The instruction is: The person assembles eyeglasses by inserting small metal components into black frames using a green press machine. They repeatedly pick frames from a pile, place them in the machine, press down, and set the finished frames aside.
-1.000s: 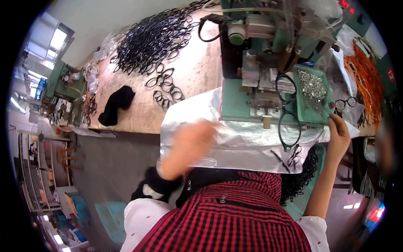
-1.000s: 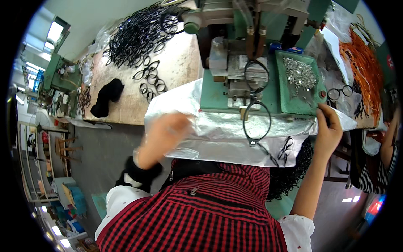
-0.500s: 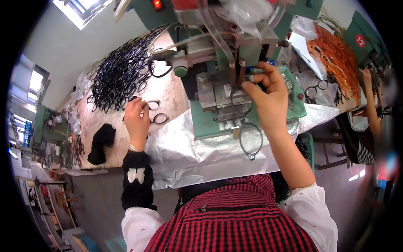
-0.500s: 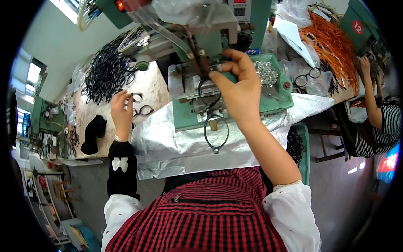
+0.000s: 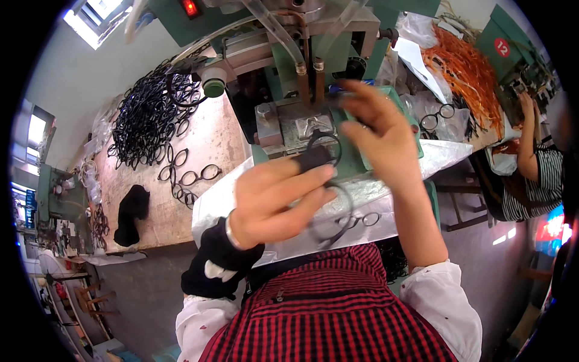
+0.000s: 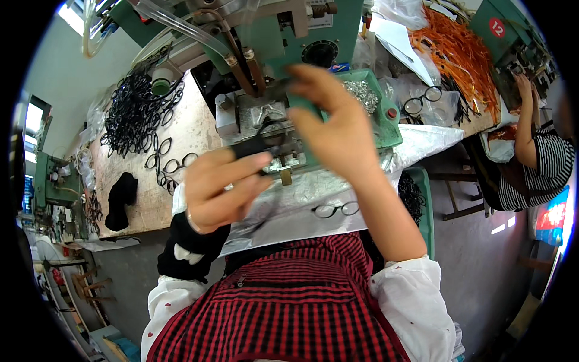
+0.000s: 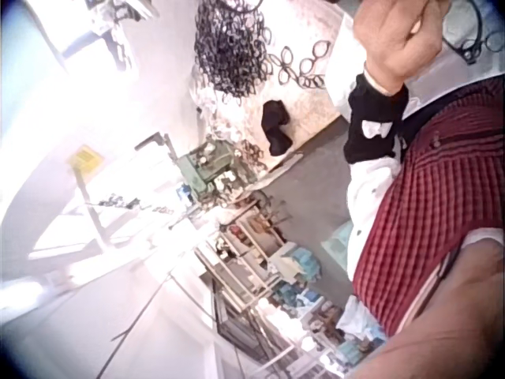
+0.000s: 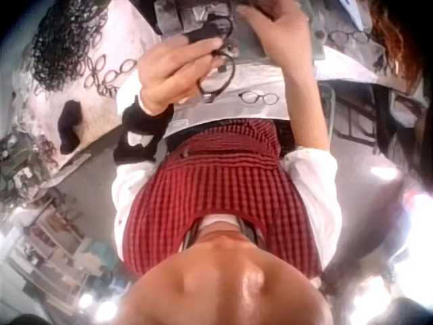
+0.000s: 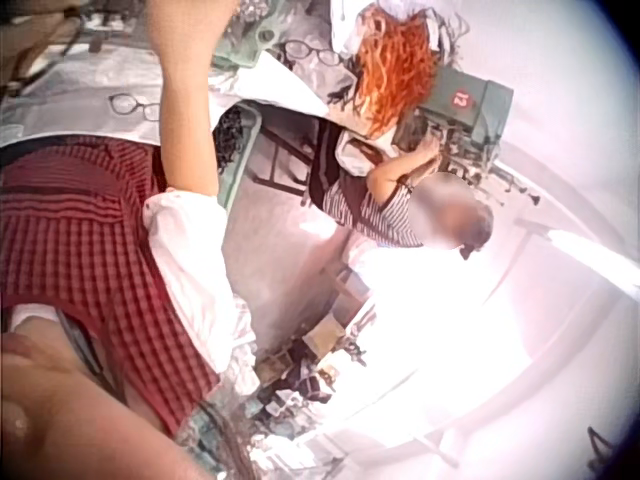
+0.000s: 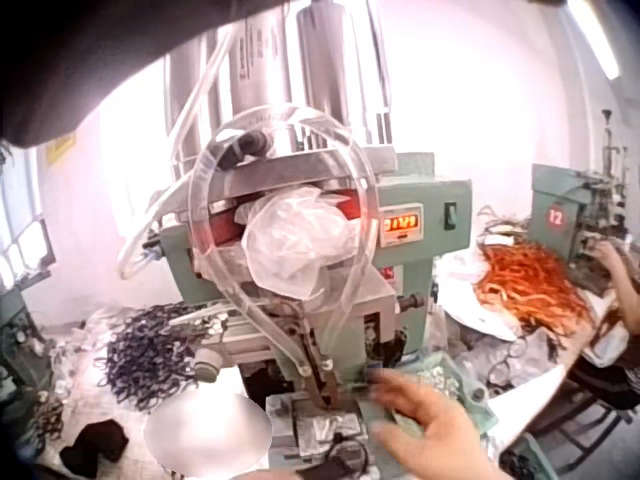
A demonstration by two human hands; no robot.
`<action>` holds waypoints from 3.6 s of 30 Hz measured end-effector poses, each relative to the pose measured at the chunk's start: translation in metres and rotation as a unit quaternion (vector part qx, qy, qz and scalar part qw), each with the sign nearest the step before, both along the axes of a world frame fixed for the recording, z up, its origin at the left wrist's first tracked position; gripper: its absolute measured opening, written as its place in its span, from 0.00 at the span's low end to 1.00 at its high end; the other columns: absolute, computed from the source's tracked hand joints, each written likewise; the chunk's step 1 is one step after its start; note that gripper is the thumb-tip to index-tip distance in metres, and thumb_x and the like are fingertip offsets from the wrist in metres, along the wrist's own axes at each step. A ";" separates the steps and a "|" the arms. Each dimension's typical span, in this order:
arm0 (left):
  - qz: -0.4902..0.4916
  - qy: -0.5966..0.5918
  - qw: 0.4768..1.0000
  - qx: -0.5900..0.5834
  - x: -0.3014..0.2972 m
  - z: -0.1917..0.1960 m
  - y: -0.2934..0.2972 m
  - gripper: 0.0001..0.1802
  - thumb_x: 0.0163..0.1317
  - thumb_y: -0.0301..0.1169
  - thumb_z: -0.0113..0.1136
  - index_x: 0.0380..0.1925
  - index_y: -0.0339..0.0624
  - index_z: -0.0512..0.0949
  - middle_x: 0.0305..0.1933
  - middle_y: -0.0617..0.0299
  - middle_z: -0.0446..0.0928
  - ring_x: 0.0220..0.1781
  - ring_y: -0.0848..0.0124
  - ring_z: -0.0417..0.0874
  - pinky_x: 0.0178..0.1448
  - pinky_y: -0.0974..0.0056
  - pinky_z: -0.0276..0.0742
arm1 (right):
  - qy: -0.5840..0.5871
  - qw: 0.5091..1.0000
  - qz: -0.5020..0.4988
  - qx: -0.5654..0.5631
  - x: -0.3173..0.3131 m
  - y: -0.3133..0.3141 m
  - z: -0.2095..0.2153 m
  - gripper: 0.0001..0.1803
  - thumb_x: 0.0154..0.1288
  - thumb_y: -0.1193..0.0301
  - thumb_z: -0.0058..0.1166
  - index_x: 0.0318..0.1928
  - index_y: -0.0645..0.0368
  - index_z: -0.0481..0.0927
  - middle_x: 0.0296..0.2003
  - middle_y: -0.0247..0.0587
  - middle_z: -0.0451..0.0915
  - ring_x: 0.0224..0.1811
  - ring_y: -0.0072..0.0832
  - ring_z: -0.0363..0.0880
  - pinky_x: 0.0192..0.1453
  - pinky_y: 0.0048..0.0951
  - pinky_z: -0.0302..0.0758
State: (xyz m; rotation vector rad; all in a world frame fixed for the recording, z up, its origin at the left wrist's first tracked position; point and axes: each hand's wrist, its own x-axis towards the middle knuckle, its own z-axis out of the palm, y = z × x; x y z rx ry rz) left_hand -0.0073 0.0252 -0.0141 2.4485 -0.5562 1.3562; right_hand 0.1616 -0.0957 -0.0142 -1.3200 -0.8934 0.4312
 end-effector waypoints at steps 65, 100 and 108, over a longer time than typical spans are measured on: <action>-0.037 -0.157 0.883 -0.440 -0.021 0.026 0.032 0.10 0.72 0.24 0.48 0.50 0.36 0.72 0.43 0.52 0.78 0.41 0.65 0.81 0.48 0.58 0.84 | 0.085 0.991 -0.024 0.098 -0.014 0.037 -0.013 0.34 0.55 0.84 0.62 0.63 0.68 0.66 0.32 0.31 0.79 0.50 0.23 0.78 0.58 0.24 0.70; 0.376 0.117 0.860 -0.324 0.003 -0.118 0.082 0.54 0.46 0.27 0.70 0.71 0.28 0.50 0.70 0.34 0.56 0.71 0.38 0.56 0.75 0.47 0.53 | -0.139 0.951 -0.258 -0.103 0.085 -0.025 -0.130 0.04 0.65 0.74 0.59 0.38 0.62 0.81 0.29 0.26 0.79 0.30 0.13 0.72 0.36 0.18 0.69; 0.484 -0.141 0.856 -0.113 -0.071 0.014 0.160 0.21 0.50 0.25 0.67 0.48 0.41 0.78 0.54 0.53 0.78 0.59 0.54 0.74 0.62 0.54 0.68 | -0.016 0.968 -0.237 -0.078 0.064 -0.014 -0.111 0.10 0.66 0.76 0.59 0.47 0.65 0.83 0.39 0.33 0.84 0.41 0.18 0.79 0.47 0.19 0.73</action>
